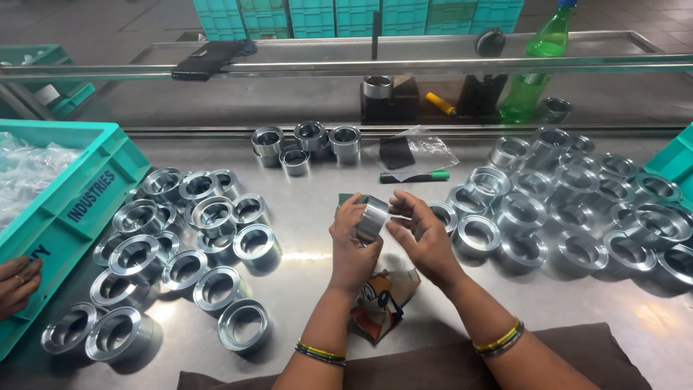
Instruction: Inspecting and cleaning metal rings at a fabrication workstation.
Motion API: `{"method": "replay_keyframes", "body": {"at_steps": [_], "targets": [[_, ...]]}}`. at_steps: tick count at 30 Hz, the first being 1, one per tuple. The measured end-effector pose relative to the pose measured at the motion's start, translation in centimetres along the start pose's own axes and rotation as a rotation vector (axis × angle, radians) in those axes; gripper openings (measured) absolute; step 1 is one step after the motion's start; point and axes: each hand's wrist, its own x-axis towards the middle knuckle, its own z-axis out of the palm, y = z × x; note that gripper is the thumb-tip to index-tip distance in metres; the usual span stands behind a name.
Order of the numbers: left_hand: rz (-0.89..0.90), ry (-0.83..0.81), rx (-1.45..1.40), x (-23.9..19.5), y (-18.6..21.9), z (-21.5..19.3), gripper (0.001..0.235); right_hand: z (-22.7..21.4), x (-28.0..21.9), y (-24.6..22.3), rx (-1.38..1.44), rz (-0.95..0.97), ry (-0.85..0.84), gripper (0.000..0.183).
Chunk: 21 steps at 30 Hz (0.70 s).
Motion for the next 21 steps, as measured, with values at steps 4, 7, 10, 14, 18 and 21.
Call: {"method": "replay_keyframes", "body": {"at_steps": [4, 7, 10, 14, 18, 21], "targets": [[0.119, 0.026, -0.09, -1.5, -2.2, 1.8, 0.04, 0.0, -0.6, 0.3, -0.348, -0.272, -0.061, 0.066], [0.131, -0.006, -0.06, -1.0, -1.4, 1.6, 0.046, -0.1, 0.6, 2.6, -0.274, -0.071, -0.082, 0.066], [0.025, -0.104, -0.127, -1.1, 1.0, 1.3, 0.052, -1.3, 0.8, 3.7, 0.329, 0.409, -0.073, 0.052], [-0.076, -0.201, -0.082, -1.1, 1.5, 1.1, 0.048, -1.0, 0.7, 2.0, 0.764, 0.806, -0.04, 0.05], [-0.061, -0.213, -0.088, -1.2, 0.4, 1.4, 0.042, -0.5, 0.4, 2.9, 0.671, 0.765, 0.035, 0.05], [-0.167, -0.146, -0.16, -1.1, -0.3, 1.8, 0.043, -0.2, 0.3, 3.6, 0.338, 0.453, -0.02, 0.057]]}}
